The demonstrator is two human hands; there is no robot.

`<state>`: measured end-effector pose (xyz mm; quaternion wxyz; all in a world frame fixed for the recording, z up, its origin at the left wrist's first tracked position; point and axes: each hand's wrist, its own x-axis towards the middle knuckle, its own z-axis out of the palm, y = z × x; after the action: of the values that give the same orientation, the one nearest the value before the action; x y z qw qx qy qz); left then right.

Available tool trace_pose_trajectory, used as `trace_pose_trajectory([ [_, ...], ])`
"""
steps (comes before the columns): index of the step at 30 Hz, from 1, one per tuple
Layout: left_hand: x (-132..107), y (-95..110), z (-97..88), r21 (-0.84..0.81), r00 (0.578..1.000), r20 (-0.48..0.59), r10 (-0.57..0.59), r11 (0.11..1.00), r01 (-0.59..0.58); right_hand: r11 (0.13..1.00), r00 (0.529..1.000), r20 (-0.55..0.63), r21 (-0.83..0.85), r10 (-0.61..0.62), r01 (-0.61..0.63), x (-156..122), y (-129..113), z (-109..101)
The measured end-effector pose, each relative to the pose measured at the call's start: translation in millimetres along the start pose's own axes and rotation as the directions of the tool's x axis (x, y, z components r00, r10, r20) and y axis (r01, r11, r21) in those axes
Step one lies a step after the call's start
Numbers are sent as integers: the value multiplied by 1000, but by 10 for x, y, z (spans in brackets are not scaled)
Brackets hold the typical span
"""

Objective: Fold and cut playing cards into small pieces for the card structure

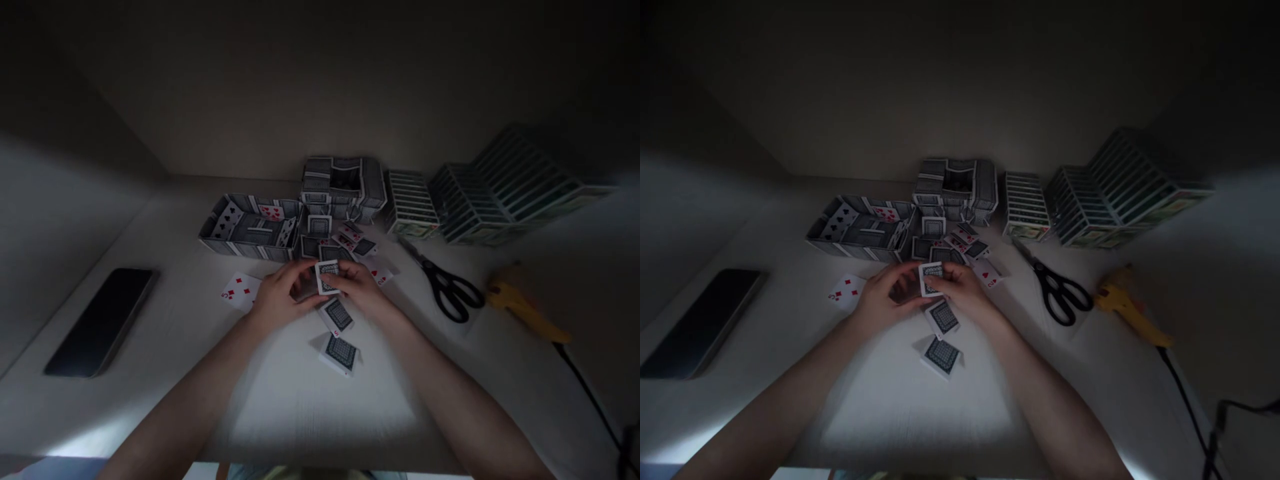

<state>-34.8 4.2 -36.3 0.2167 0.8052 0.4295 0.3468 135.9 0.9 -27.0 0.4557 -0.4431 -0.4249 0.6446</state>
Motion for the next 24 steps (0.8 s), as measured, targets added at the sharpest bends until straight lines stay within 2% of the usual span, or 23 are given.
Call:
trace_pose_trajectory([
  [8, -6, 15, -9, -15, 999, 53, -8, 1000, 9, 1000, 1000, -18, 1, -6, 6, 10, 40, -15],
  [24, 9, 18, -8, 47, 1000, -20, 20, 999, -19, 999, 1000, 1, 33, -5, 5, 32, 77, -32],
])
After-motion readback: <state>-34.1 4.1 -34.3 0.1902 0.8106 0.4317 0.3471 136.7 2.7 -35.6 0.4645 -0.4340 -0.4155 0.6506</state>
